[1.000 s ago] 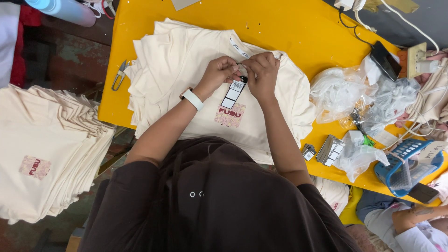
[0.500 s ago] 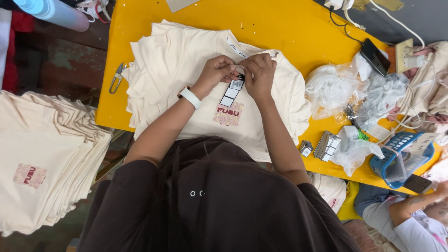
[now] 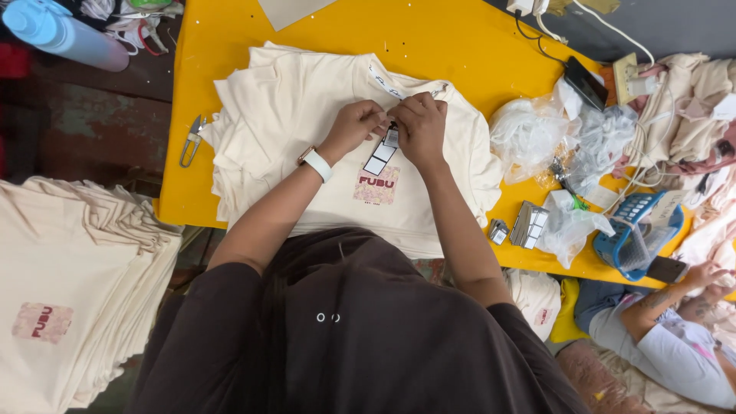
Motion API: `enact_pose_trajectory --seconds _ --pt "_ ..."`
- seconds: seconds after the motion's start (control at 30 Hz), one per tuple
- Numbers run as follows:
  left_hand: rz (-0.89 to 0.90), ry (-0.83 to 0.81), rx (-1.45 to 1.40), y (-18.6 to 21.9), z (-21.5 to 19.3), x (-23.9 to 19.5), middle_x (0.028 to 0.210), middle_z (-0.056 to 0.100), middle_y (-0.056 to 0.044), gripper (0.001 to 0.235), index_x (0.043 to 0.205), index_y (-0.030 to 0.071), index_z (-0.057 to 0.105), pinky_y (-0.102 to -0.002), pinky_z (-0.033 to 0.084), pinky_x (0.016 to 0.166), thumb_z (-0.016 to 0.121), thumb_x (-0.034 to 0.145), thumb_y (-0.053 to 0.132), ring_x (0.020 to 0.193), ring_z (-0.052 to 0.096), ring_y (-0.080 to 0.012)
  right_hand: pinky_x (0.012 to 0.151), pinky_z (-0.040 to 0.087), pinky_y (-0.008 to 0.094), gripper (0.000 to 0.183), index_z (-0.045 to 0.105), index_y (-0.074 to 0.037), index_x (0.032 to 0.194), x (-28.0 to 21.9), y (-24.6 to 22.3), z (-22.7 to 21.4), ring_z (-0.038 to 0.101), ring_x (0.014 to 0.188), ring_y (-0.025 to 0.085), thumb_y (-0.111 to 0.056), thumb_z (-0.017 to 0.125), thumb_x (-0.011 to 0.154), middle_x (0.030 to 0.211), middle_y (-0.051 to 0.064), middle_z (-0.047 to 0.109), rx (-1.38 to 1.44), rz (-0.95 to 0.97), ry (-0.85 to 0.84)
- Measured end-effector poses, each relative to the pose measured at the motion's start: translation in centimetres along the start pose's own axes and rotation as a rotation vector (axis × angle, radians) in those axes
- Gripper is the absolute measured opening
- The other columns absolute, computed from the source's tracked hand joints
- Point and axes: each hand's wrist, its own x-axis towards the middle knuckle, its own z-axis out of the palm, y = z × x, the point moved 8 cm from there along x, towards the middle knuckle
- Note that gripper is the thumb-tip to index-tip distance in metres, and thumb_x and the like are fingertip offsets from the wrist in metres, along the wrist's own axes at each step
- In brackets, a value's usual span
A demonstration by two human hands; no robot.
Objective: Attaching brand tags to the collar area of t-shirts and stacking them in a finished pile.
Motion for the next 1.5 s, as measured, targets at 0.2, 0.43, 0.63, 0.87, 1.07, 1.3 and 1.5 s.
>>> enact_pose_trajectory --seconds 0.2,0.43,0.63,0.87,1.07,1.3,1.5 --pt "0.090 -0.040 0.187 -1.4 -0.6 1.3 0.085 0.075 -0.012 0.012 0.097 0.004 0.072 -0.025 0.061 0.059 0.062 0.099 0.010 0.074 0.077 -0.0183 0.086 0.035 0.037 0.009 0.073 -0.024 0.084 -0.8 -0.1 2.4 0.058 0.095 0.014 -0.017 0.077 0.088 0.084 -0.011 0.065 -0.179 -0.081 -0.096" --pt "0.262 0.012 0.413 3.8 -0.7 -4.8 0.088 0.076 -0.001 0.013 0.088 0.013 0.071 -0.032 0.057 0.076 0.069 0.096 0.022 0.085 0.072 -0.0171 0.124 0.030 0.047 0.079 0.036 -0.013 0.156 -10.7 8.4 -0.4 0.038 0.147 0.033 -0.007 0.084 0.093 0.156 0.013 0.043 0.266 0.422 0.061" --pt "0.471 0.410 0.322 7.5 -9.6 -17.7 0.106 0.067 -0.003 0.014 0.109 0.011 0.066 -0.027 0.054 0.065 0.059 0.106 0.023 0.088 0.067 -0.0172 0.073 0.055 0.035 0.022 0.064 -0.011 0.091 -38.1 17.2 -7.2 0.062 0.085 0.023 0.000 0.079 0.078 0.090 0.007 0.061 -0.016 0.954 0.685" --pt "0.479 0.593 0.830 5.5 -13.6 -29.1 0.093 0.058 -0.007 0.024 0.095 0.007 0.059 -0.035 0.043 0.060 0.059 0.108 0.027 0.077 0.056 -0.0232 0.074 0.052 0.034 0.012 0.067 -0.015 0.099 -38.0 9.4 -6.8 0.065 0.089 0.015 -0.026 0.071 0.097 0.099 0.000 0.070 0.280 1.335 0.226" --pt "0.111 0.599 1.150 -0.7 -12.1 -26.4 0.106 0.057 -0.014 0.046 0.099 0.005 0.066 -0.048 0.049 0.077 0.081 0.091 0.048 0.101 0.055 -0.0365 0.076 0.046 0.038 0.039 0.046 -0.015 0.079 -36.0 10.6 -6.7 0.040 0.071 0.015 -0.031 0.073 0.103 0.075 -0.001 0.044 0.269 1.272 0.003" --pt "0.699 0.678 -0.603 5.2 -10.3 -35.4 0.135 0.064 -0.019 0.057 0.136 0.000 0.056 -0.048 0.048 0.114 0.067 0.098 0.042 0.130 0.059 -0.0325 0.055 0.043 0.026 0.021 0.051 -0.015 0.092 -32.7 8.7 -20.0 0.046 0.059 0.009 -0.029 0.061 0.105 0.078 -0.001 0.054 0.619 0.689 0.993" --pt "0.707 1.043 -0.326 -7.7 -20.5 -52.2 0.128 0.066 -0.009 0.025 0.125 0.010 0.063 -0.036 0.049 0.109 0.046 0.107 0.013 0.118 0.061 -0.0165 0.080 0.049 0.041 0.024 0.070 -0.005 0.103 -26.0 7.8 -20.5 0.065 0.088 0.028 -0.001 0.055 0.085 0.096 0.009 0.070 0.212 0.255 0.536"
